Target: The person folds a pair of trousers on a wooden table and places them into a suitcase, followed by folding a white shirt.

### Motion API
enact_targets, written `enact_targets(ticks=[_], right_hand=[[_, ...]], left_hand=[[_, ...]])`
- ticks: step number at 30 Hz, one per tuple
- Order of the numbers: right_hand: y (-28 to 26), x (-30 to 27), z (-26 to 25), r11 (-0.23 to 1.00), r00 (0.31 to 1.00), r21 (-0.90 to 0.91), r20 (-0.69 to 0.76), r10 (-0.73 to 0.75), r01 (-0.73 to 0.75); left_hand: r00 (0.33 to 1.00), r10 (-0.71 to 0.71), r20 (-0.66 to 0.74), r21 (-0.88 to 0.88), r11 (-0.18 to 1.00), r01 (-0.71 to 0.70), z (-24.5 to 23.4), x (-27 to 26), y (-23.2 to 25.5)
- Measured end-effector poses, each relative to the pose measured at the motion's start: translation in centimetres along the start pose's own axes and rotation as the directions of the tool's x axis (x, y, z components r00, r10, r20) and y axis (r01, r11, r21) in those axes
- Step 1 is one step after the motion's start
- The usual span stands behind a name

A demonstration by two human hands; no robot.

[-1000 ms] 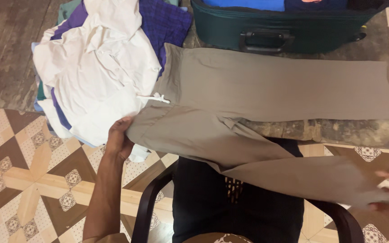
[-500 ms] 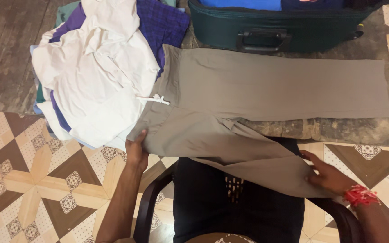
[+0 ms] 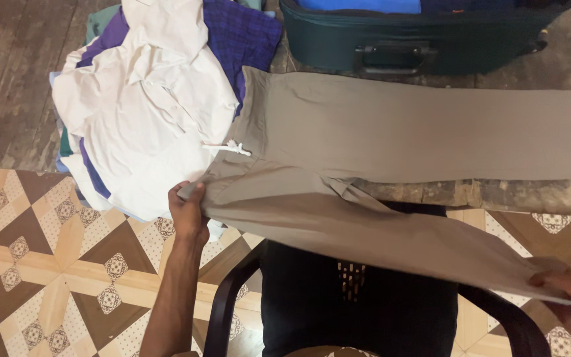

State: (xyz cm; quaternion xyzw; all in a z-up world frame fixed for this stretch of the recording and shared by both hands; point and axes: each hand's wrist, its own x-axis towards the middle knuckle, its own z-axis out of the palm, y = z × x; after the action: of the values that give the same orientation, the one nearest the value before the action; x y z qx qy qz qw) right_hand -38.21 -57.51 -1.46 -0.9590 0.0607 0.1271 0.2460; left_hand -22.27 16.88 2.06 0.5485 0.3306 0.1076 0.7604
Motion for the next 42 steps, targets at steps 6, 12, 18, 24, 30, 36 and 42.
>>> enact_targets(ticks=[6,12,18,24,30,36,42], right_hand=[[-2.2,-4.1,-0.1,0.926,0.999,-0.377,0.004,0.033,-0.029],[-0.6,-3.4,-2.8,0.988,0.989,-0.042,-0.009,0.146,-0.147],[1.3,3.7,-7.4,0.957,0.941,0.223,-0.238,0.240,-0.188],[1.7,16.8,-12.5,0.941,0.849,0.335,-0.486,0.210,-0.042],[0.5,26.8,-14.4,0.942,0.808,0.327,-0.574,0.136,0.074],[-2.7,30.5,-13.1,0.996,0.764,0.077,-0.639,0.087,-0.049],[-4.9,32.6,-11.5,0.950,0.711,-0.119,-0.691,0.130,-0.290]], left_hand=[[1.000,0.012,-0.024,0.011,1.000,-0.012,-0.5,-0.9,-0.8],[0.996,-0.012,0.089,0.019,1.000,0.011,-0.2,-1.9,2.2],[0.925,0.078,0.372,-0.058,0.996,-0.061,1.7,0.6,6.1],[0.839,0.086,0.537,0.008,0.994,-0.107,8.1,6.2,9.1],[0.943,0.188,0.275,0.473,0.828,-0.303,17.3,10.7,8.4],[0.816,0.548,0.184,0.852,0.325,-0.410,21.6,13.2,5.5],[0.715,0.661,0.226,0.900,0.139,-0.413,23.3,14.6,2.2]])
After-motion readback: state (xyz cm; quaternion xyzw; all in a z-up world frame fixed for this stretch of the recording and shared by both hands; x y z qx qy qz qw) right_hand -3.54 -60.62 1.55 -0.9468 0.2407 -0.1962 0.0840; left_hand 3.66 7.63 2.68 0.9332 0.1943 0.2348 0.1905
